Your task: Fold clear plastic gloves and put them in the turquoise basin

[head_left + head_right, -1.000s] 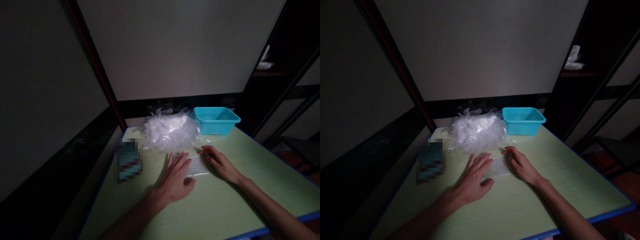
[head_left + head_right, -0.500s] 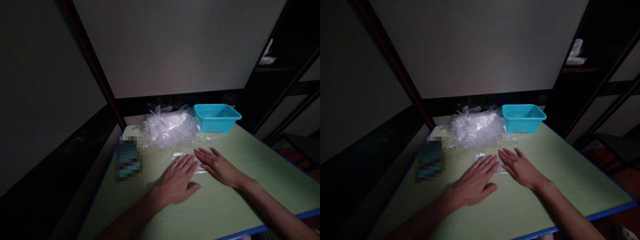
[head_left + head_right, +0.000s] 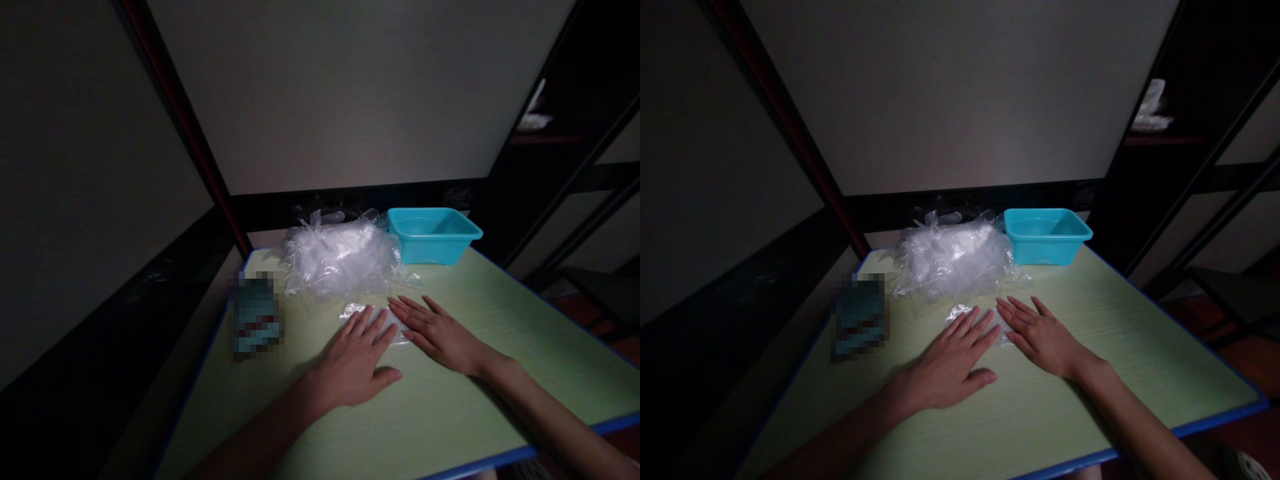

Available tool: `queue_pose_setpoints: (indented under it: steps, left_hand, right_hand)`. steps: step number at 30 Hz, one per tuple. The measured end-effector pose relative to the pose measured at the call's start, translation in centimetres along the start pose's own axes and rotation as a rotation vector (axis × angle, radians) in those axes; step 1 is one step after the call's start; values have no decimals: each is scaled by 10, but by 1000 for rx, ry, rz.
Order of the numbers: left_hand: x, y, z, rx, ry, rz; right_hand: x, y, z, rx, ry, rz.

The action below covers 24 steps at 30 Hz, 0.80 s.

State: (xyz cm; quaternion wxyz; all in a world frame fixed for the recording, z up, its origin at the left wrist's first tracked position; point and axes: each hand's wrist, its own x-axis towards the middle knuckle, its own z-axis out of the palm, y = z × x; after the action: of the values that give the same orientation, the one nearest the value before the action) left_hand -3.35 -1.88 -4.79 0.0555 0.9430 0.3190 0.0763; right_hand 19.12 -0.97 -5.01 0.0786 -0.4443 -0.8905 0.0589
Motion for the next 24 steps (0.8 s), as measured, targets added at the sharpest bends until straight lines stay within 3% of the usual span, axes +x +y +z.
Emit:
queue_pose_setpoints:
  steps: [15,24]
  left_hand:
    - [-1,5,-2,33,65,0]
    - [-2,12,-13,11,145,-18]
  right_hand:
    - [-2,3,3,-47,-3,-19]
    - [0,4,2,72,117,-52]
